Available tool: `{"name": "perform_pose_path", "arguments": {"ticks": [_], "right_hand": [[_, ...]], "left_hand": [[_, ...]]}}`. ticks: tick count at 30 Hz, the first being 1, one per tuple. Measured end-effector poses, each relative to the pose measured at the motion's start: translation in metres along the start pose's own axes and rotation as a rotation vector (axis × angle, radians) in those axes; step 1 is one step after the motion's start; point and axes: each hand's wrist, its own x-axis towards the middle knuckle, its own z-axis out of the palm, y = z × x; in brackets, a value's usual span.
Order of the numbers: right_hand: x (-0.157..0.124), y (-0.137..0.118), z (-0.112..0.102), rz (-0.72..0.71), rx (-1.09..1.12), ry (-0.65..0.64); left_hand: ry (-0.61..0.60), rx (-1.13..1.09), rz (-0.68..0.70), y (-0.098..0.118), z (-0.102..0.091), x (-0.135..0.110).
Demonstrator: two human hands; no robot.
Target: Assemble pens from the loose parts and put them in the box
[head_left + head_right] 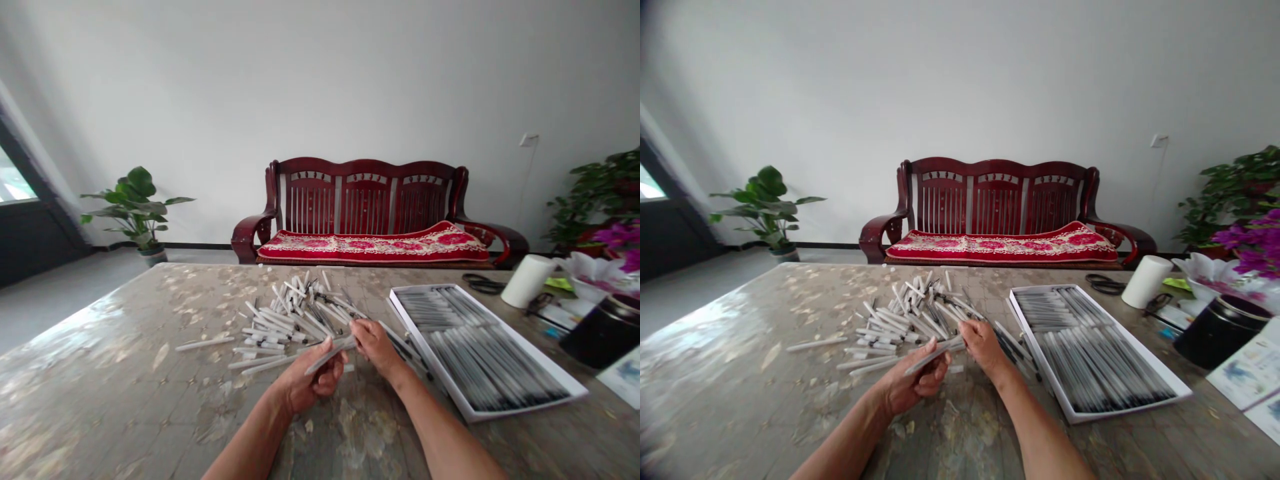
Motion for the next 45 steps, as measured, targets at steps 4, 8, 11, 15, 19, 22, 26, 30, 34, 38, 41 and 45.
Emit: {"name": "perform_pose_path", "arguments": {"ticks": [4, 8, 11, 15, 19, 22, 26, 30, 34, 38, 41, 45], "right_hand": [[0.002, 0.002, -0.001, -0.029, -0.057, -0.020], [-0.005, 0.001, -0.010, -0.074, -0.317, -0.129], [-0.013, 0.003, -0.014, -0.125, -0.562, -0.256], [-0.017, 0.006, -0.010, -0.164, -0.733, -0.280], [-0.013, 0.005, -0.004, -0.148, -0.681, -0.172], [-0.009, 0.003, -0.002, -0.160, -0.626, 0.006], [-0.007, 0.003, 0.001, -0.280, -0.597, 0.129], [-0.008, 0.003, 0.005, -0.376, -0.612, 0.149], [-0.010, 0.005, 0.008, -0.443, -0.627, 0.159], [-0.011, 0.007, 0.009, -0.461, -0.604, 0.157], [-0.011, 0.006, 0.009, -0.399, -0.532, 0.151], [-0.011, 0.000, 0.009, -0.147, -0.295, 0.093]], "left_hand": [[0.061, 0.007, 0.086, -0.002, -0.005, 0.004], [0.307, -0.198, 0.346, 0.004, -0.012, 0.014], [0.460, -0.310, 0.478, 0.011, -0.015, 0.018], [0.531, -0.330, 0.546, 0.013, -0.015, 0.018], [0.573, -0.309, 0.582, 0.010, -0.016, 0.017], [0.567, -0.296, 0.583, 0.007, -0.016, 0.019], [0.535, -0.264, 0.557, 0.003, -0.014, 0.021], [0.518, -0.224, 0.543, 0.000, -0.011, 0.022], [0.529, -0.196, 0.531, -0.001, -0.010, 0.021], [0.537, -0.172, 0.540, -0.001, -0.010, 0.021], [0.533, -0.137, 0.559, -0.001, -0.010, 0.020], [0.506, -0.054, 0.593, 0.000, -0.008, 0.016]]}}
